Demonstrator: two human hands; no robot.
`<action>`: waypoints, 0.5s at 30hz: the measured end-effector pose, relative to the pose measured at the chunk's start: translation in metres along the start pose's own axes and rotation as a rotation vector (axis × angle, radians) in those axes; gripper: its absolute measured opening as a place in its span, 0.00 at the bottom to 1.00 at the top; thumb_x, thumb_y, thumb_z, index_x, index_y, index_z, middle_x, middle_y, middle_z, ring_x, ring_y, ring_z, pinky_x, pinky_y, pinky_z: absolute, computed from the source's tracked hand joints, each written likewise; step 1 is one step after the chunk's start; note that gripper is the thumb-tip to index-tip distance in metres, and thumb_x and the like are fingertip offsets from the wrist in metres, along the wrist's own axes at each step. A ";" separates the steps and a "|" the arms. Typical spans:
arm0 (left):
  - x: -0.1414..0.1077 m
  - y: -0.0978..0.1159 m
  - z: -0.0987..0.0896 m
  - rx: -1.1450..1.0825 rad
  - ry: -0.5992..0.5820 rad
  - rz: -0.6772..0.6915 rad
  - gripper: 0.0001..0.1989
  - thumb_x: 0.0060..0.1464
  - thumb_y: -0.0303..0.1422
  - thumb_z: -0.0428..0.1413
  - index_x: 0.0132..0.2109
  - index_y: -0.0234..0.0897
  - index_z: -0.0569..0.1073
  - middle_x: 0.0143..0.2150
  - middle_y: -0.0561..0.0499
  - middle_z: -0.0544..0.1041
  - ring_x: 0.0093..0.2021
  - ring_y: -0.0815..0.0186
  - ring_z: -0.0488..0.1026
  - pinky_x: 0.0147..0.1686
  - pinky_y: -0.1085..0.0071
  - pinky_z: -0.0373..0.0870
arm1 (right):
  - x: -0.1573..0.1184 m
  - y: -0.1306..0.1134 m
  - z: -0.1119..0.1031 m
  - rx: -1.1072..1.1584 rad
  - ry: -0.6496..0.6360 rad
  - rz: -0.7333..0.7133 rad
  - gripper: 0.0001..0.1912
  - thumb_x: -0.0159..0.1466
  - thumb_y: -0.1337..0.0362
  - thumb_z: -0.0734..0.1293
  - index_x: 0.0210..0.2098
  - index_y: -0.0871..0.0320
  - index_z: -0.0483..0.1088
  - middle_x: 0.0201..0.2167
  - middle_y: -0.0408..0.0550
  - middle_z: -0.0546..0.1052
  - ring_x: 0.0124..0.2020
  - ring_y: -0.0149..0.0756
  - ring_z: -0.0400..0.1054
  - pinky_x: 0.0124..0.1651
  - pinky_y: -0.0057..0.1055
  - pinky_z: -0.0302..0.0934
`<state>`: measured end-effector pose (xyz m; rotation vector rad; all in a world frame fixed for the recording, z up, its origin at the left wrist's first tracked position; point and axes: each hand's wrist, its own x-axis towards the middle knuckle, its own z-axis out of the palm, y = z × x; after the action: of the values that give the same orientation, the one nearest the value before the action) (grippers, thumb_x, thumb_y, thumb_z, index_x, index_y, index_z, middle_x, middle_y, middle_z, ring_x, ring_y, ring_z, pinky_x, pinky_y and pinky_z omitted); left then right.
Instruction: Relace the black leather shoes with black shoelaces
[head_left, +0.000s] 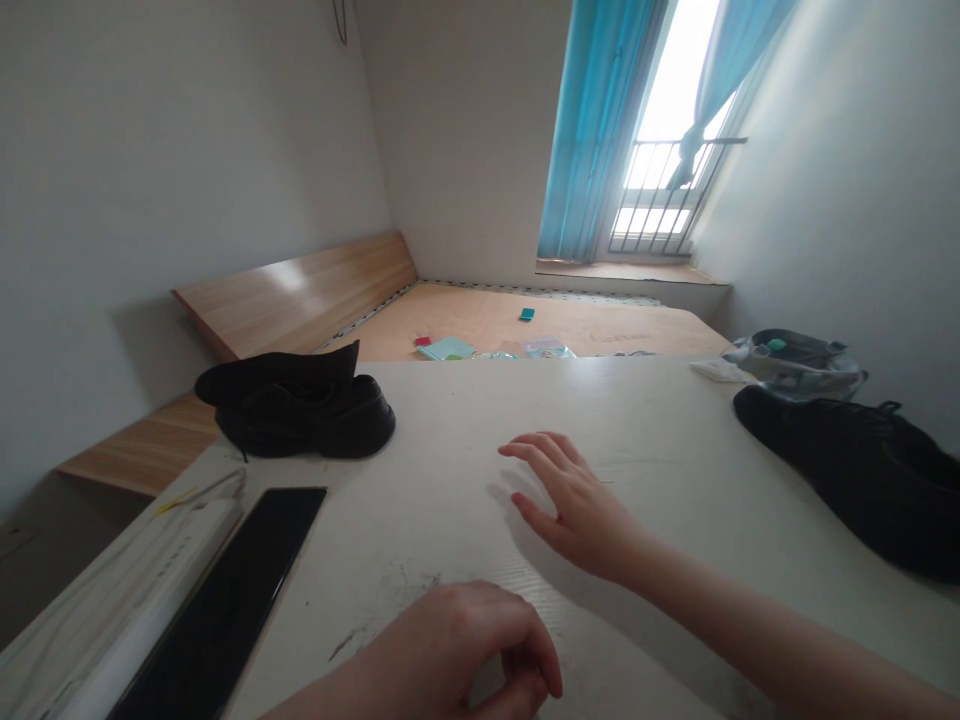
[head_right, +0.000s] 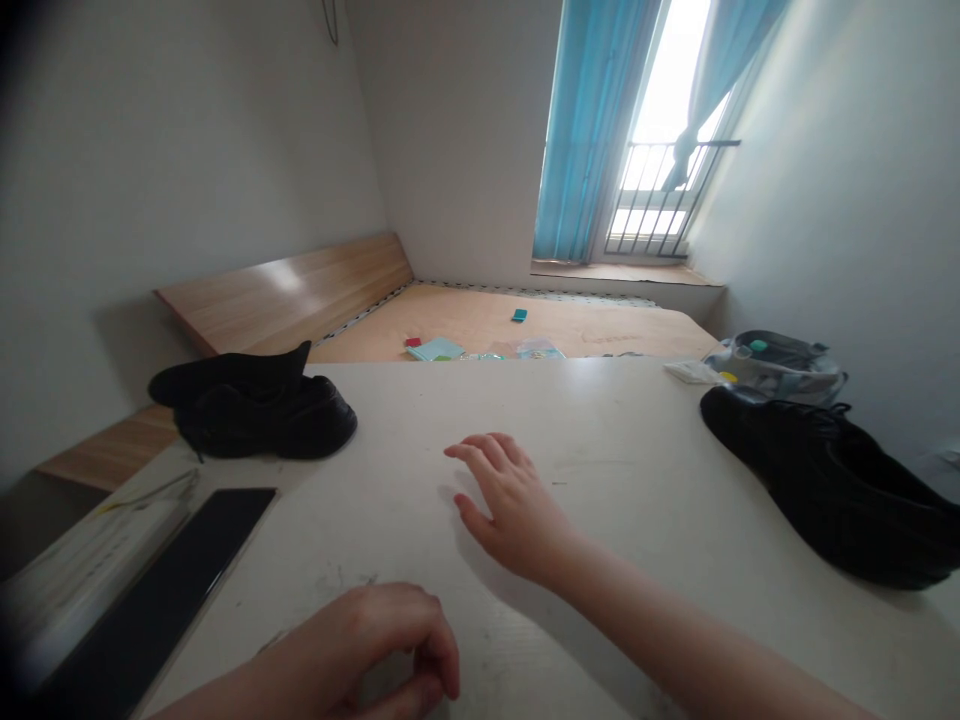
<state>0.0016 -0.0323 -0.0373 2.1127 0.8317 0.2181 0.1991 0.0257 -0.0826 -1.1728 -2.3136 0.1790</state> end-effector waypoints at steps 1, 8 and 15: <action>0.000 0.000 -0.001 -0.006 0.006 0.010 0.09 0.50 0.19 0.55 0.36 0.35 0.76 0.34 0.54 0.79 0.35 0.71 0.75 0.38 0.82 0.67 | 0.011 -0.005 0.003 0.023 -0.041 -0.035 0.23 0.64 0.68 0.62 0.59 0.56 0.59 0.56 0.52 0.66 0.58 0.45 0.56 0.60 0.46 0.55; -0.006 0.001 -0.003 0.029 0.088 0.071 0.08 0.52 0.20 0.56 0.37 0.36 0.76 0.35 0.54 0.79 0.35 0.72 0.75 0.38 0.82 0.67 | 0.126 -0.046 0.037 0.096 -0.119 -0.194 0.32 0.67 0.60 0.61 0.66 0.56 0.47 0.67 0.52 0.53 0.59 0.45 0.61 0.58 0.42 0.60; 0.006 -0.023 0.003 -0.026 0.121 0.200 0.08 0.52 0.22 0.56 0.35 0.38 0.76 0.30 0.56 0.78 0.31 0.73 0.73 0.36 0.81 0.66 | 0.190 -0.061 0.054 -0.013 -0.142 -0.199 0.15 0.64 0.61 0.66 0.47 0.63 0.69 0.51 0.59 0.68 0.51 0.52 0.64 0.47 0.45 0.66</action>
<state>-0.0036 -0.0207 -0.0571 2.1749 0.6821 0.4637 0.0369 0.1429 -0.0307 -0.9557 -2.5414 0.1795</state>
